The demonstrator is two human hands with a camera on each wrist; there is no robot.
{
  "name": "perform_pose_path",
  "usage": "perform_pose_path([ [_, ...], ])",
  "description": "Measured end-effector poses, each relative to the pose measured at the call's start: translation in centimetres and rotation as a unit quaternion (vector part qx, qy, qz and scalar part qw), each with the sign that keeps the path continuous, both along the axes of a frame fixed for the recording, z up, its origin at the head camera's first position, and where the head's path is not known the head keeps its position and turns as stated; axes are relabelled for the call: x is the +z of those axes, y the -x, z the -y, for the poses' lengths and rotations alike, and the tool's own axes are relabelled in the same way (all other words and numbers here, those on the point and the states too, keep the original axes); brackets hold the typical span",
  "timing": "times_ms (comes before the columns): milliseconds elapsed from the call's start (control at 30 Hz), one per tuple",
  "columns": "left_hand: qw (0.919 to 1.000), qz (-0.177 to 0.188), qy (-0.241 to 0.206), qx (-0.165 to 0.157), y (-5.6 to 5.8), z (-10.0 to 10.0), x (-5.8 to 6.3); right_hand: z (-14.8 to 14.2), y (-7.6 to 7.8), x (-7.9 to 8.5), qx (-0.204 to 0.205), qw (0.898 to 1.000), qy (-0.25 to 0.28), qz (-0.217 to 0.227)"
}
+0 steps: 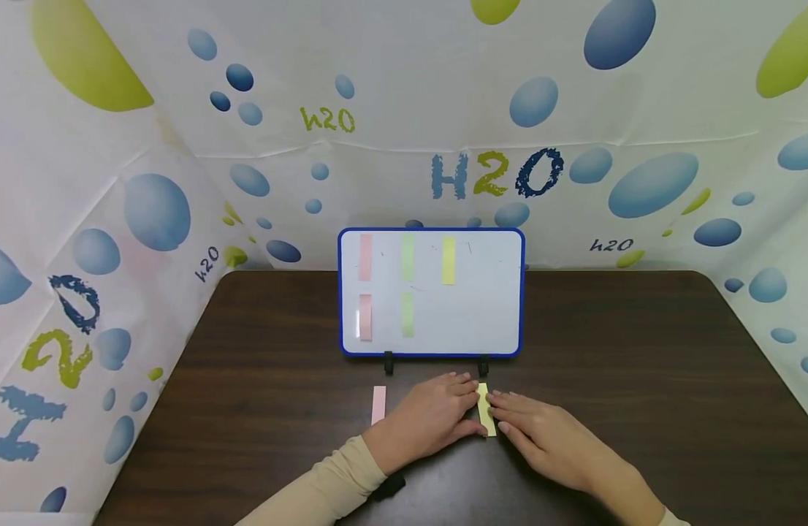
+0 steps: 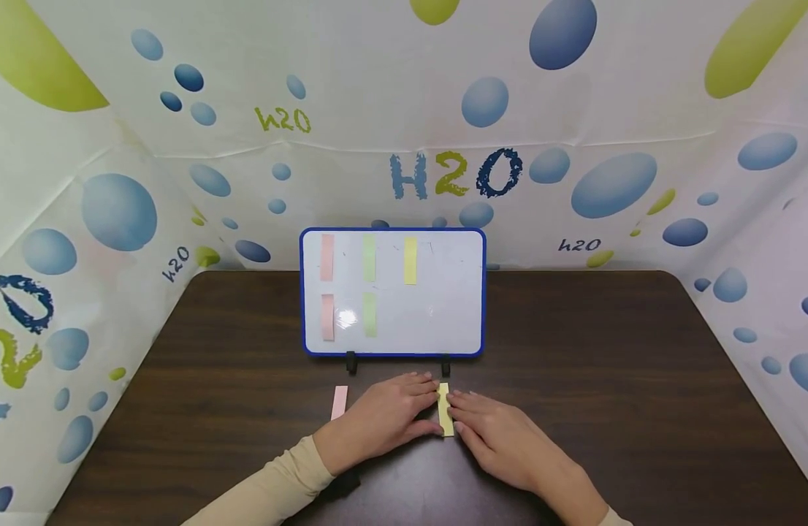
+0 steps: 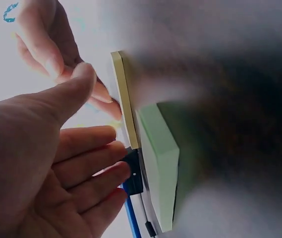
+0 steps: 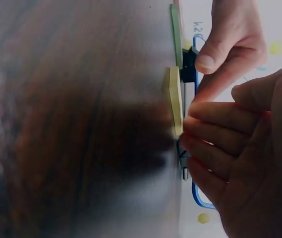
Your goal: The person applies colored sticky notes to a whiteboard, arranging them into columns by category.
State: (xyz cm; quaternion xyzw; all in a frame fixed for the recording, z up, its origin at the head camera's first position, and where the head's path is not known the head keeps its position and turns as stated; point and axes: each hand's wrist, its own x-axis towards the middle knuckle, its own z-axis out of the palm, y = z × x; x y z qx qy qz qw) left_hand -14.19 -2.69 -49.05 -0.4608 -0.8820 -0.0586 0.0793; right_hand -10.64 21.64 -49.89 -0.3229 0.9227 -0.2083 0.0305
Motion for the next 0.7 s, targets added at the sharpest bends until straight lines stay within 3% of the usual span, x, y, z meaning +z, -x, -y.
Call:
perform_pose_path([
  [333, 0.9984, -0.020, 0.048, 0.022, -0.19, -0.53, -0.25, 0.35, -0.25, -0.04, 0.010, 1.000, -0.016, -0.012],
  [700, 0.9990, 0.008, 0.033, 0.028, 0.24, -0.88, -0.29, 0.75, -0.51, 0.18, 0.005, 1.000, -0.026, 0.005],
])
